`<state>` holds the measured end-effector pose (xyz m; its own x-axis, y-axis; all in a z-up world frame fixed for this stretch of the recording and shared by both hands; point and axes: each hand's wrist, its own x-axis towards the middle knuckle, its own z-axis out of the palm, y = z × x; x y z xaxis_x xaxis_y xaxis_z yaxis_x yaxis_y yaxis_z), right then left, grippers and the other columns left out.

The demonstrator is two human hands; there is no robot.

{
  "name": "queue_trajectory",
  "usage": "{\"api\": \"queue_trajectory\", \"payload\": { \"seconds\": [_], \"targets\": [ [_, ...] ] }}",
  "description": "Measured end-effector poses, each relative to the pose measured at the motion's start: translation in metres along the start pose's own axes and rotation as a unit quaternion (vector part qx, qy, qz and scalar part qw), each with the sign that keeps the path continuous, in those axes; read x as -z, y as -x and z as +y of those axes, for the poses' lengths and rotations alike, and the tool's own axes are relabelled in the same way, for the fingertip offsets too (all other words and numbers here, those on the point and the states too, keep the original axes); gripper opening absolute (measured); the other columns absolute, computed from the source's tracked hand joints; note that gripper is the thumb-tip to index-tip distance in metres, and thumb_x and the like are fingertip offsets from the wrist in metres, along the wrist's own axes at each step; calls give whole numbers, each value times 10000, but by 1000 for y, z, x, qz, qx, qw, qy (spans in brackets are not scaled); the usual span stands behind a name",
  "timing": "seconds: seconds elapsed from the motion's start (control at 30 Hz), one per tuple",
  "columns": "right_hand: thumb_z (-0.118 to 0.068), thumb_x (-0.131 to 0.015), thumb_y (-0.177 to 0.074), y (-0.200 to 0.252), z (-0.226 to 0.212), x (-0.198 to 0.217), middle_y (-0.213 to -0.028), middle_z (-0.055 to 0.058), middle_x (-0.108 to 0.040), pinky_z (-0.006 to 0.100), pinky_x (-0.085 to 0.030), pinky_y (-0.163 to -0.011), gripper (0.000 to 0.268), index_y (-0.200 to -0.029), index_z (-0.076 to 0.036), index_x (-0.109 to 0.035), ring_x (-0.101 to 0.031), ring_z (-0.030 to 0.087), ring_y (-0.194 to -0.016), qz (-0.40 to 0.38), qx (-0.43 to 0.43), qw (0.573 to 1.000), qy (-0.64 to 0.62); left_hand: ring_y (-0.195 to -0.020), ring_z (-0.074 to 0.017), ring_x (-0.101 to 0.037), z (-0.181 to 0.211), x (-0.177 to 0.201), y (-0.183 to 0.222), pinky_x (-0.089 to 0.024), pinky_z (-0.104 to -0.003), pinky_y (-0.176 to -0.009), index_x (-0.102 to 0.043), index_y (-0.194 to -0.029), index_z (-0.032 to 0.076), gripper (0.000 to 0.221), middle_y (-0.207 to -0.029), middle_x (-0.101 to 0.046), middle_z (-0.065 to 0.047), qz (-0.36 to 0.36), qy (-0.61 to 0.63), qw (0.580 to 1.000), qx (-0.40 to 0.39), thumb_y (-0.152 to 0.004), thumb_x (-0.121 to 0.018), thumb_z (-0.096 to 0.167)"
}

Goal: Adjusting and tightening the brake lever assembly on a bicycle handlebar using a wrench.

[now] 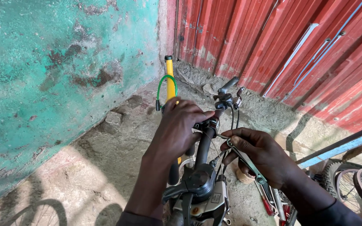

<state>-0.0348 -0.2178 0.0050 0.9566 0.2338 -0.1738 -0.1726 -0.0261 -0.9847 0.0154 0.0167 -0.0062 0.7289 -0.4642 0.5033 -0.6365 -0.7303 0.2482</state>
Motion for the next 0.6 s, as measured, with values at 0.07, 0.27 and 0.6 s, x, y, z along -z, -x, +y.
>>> {"api": "queue_trajectory", "payload": {
  "seconds": [0.07,0.27,0.6],
  "targets": [
    [-134,-591,-966,-2,1,-3,-962,274,-777,283,-364,-343,347,-1235,52,-706,-751,362,-692,17,-11,1000,-4,-971,-211,-601,-7,-4,3,-349,-367,-971,-706,-1330,286,768,-1087,-755,56,21,51,998,4,-600,-925,196],
    [-253,-556,-989,-3,-15,-3,-1023,194,-724,198,-236,-354,436,-1276,42,-697,-386,119,-442,40,-153,986,-54,-1042,-257,-660,-11,-14,6,-371,-408,-1061,-580,-1441,78,955,-1149,-771,-52,50,83,995,7,-537,-884,51],
    [-81,-632,-949,-5,-11,-2,-855,244,-746,271,-470,-279,279,-1159,73,-734,-811,347,-620,3,94,986,140,-1115,-301,-682,-6,-4,6,-343,-455,-1114,-679,-1254,146,632,-1086,-730,-67,-4,117,993,34,-649,-857,101]
  ]
}}
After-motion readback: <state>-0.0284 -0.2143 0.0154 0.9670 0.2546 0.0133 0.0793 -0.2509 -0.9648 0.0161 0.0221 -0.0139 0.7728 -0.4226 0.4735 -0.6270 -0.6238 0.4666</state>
